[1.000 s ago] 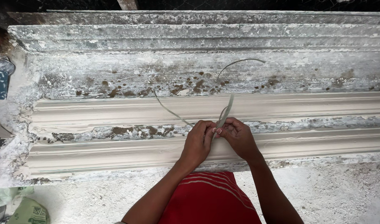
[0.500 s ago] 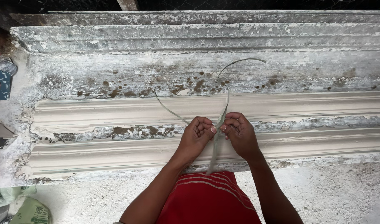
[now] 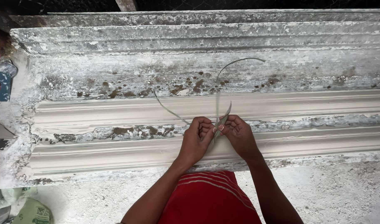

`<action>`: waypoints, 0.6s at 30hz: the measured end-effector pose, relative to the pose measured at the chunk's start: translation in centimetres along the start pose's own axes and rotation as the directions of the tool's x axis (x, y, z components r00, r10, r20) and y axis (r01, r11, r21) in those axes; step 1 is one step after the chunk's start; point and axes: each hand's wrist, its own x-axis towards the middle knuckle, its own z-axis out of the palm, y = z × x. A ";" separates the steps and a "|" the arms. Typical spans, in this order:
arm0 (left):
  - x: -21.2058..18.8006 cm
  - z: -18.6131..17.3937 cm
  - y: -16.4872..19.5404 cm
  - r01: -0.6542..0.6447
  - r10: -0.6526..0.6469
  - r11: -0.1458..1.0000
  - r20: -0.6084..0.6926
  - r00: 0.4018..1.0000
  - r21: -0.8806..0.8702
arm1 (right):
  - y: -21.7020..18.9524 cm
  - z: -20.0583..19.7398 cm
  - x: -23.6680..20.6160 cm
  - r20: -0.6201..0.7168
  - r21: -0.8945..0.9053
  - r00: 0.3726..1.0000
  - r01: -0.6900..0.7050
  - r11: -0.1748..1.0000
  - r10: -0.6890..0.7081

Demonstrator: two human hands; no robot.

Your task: The person stands at a workbench and ties thin flat strips into small loops, one at a time, pinching and threading each strip with both hands and placing each finished loop on the bench beside the others. The finished loops accumulate in a row on the work surface.

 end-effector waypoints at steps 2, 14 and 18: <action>0.1 -0.1 -0.2 0.022 -0.022 0.997 0.002 1.000 -0.078 | 0.0 -0.3 0.0 -0.011 -0.064 1.000 -0.027 0.998 0.027; 0.0 0.0 0.0 -0.045 0.056 0.978 -0.051 0.997 0.204 | -0.8 0.7 -0.3 -0.060 -0.305 0.996 -0.084 0.949 0.069; -0.2 0.1 0.4 -0.129 0.149 0.962 -0.069 0.986 0.241 | -1.1 1.3 -0.2 -0.060 -0.405 0.998 0.008 0.914 -0.035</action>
